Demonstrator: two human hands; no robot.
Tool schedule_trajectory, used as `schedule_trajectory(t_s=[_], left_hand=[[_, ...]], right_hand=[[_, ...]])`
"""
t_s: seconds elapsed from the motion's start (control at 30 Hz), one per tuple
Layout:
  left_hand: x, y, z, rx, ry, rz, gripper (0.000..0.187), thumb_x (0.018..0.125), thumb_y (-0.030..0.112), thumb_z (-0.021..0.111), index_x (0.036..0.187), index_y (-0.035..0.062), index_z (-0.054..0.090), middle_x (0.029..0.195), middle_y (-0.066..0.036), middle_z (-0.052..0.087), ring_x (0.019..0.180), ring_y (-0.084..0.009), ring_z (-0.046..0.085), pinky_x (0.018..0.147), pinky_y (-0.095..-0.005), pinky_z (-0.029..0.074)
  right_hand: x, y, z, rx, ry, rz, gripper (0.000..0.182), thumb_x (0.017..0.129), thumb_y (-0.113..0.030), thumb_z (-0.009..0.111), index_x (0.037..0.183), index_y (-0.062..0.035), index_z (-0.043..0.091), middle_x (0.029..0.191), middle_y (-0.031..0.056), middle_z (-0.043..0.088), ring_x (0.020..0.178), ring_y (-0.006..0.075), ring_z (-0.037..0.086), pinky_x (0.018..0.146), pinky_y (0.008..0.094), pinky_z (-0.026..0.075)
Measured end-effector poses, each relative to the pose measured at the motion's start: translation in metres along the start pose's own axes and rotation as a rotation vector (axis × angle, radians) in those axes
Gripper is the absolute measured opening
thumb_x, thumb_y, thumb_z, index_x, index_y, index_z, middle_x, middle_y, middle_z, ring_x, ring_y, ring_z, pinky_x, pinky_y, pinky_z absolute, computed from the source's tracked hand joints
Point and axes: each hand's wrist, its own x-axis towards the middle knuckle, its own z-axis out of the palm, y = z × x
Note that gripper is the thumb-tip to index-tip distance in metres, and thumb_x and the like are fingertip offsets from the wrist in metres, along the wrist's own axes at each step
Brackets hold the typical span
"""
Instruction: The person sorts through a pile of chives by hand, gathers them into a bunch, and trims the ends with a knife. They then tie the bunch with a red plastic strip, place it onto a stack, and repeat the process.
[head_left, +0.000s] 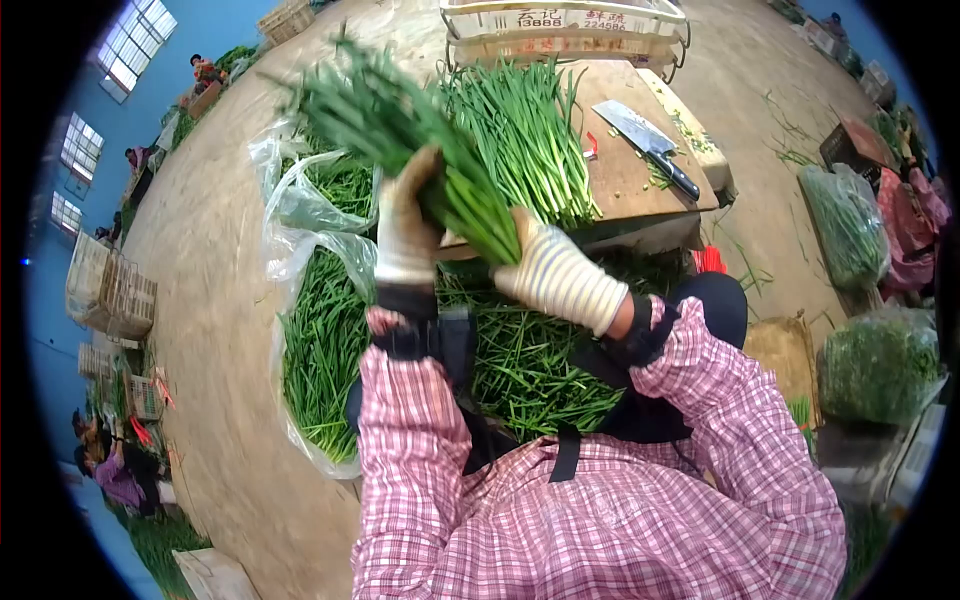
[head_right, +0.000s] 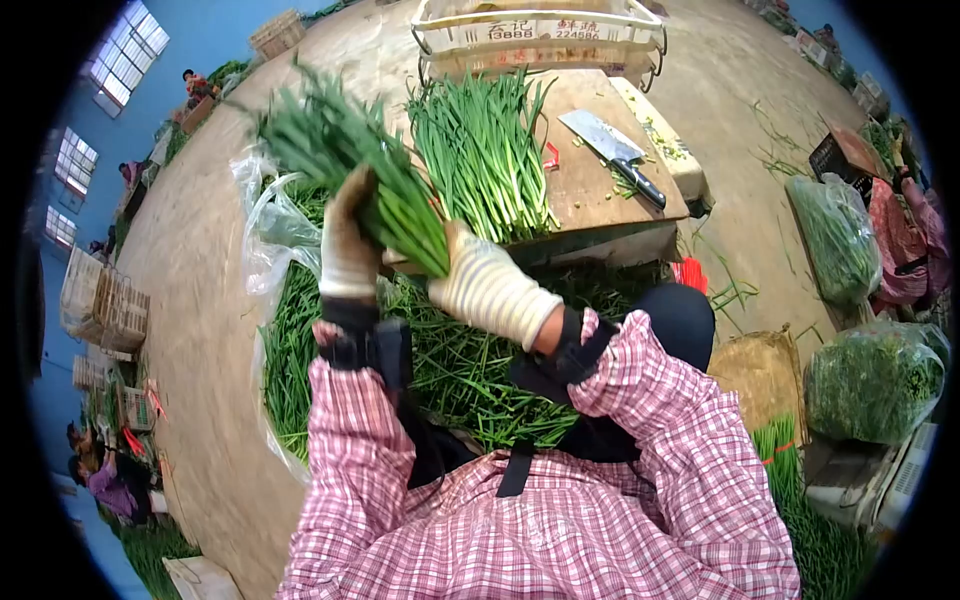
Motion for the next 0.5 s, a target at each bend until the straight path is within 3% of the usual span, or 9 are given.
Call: schedule_trajectory(t_s=[0.03,0.07,0.1,0.17,0.2,0.23,0.3,0.43,0.5], left_hand=[[0.017,0.004,0.001,-0.037,0.027,-0.069,0.047,0.086,0.01,0.067,0.13,0.0002,0.053,0.116,-0.011,0.066,0.101,-0.0212,0.064,0.089,-0.0359,0.054],[0.032,0.003,0.006,-0.01,0.046,-0.094,0.042,0.087,0.015,0.069,0.124,0.0006,0.057,0.109,-0.009,0.067,0.098,-0.0191,0.065,0.088,-0.035,0.053],[0.05,-0.019,0.006,-0.032,0.105,-0.15,0.038,0.087,0.02,0.071,0.119,0.001,0.062,0.103,-0.007,0.069,0.094,-0.017,0.065,0.086,-0.034,0.052],[0.098,-0.044,-0.021,0.292,0.15,-0.297,0.052,0.083,0.037,0.075,0.119,0.0022,0.062,0.106,-0.009,0.068,0.094,-0.0188,0.063,0.085,-0.0358,0.05],[0.106,-0.056,-0.025,0.601,0.198,-0.366,0.076,0.076,0.057,0.075,0.122,-0.0018,0.06,0.116,-0.014,0.065,0.102,-0.0248,0.06,0.09,-0.0392,0.047],[0.116,-0.071,-0.047,0.942,0.13,-0.517,0.093,0.081,0.068,0.062,0.137,-0.0048,0.045,0.136,-0.018,0.052,0.121,-0.031,0.05,0.103,-0.0365,0.039],[0.109,-0.1,-0.066,1.377,0.098,-0.541,0.096,0.084,0.072,0.051,0.14,-0.0042,0.041,0.14,-0.022,0.047,0.125,-0.0355,0.048,0.107,-0.0355,0.034],[0.073,-0.103,-0.049,1.346,0.191,-0.342,0.098,0.088,0.071,0.043,0.149,-0.0032,0.024,0.147,-0.032,0.034,0.142,-0.0387,0.027,0.114,-0.0371,0.025],[0.065,-0.127,-0.059,1.292,0.236,-0.088,0.098,0.088,0.071,0.045,0.152,0.0027,0.014,0.15,-0.034,0.025,0.144,-0.0429,0.019,0.116,-0.0414,0.02]], right_hand=[[0.009,-0.002,-0.006,0.035,0.01,0.068,0.064,0.072,-0.017,0.064,0.127,0.0068,0.041,0.081,0.0239,0.065,0.07,0.0345,0.066,0.064,0.0398,0.054],[0.017,0.003,-0.008,0.115,0.082,-0.002,0.06,0.073,-0.016,0.063,0.123,0.0081,0.042,0.075,0.0208,0.064,0.062,0.0298,0.064,0.056,0.038,0.052],[0.031,0.023,-0.016,0.133,0.063,0.11,0.052,0.074,-0.016,0.063,0.117,0.0089,0.047,0.073,0.0189,0.064,0.06,0.0263,0.063,0.055,0.0368,0.051],[0.05,0.023,-0.027,0.245,0.04,0.194,0.043,0.074,-0.016,0.064,0.107,0.0089,0.053,0.071,0.0168,0.064,0.057,0.0253,0.063,0.052,0.0373,0.05],[0.063,0.041,-0.023,0.31,0.03,0.208,0.037,0.074,-0.016,0.065,0.1,0.0089,0.058,0.071,0.0163,0.064,0.056,0.0256,0.062,0.051,0.0371,0.051],[0.077,0.065,-0.015,0.229,0.001,0.305,0.036,0.073,-0.016,0.066,0.098,0.0094,0.06,0.07,0.0156,0.064,0.056,0.025,0.062,0.051,0.0359,0.051],[0.082,0.09,-0.008,0.212,-0.127,0.471,0.036,0.071,-0.014,0.068,0.097,0.0103,0.061,0.072,0.0159,0.065,0.057,0.024,0.063,0.052,0.0353,0.052],[0.079,0.097,-0.004,0.251,0.003,0.431,0.037,0.071,-0.012,0.07,0.098,0.0103,0.057,0.076,0.0141,0.065,0.062,0.0229,0.063,0.055,0.0361,0.052],[0.078,0.099,-0.005,0.281,-0.035,0.448,0.04,0.071,-0.014,0.071,0.099,0.0105,0.056,0.075,0.0141,0.064,0.062,0.0231,0.062,0.056,0.0356,0.052]])
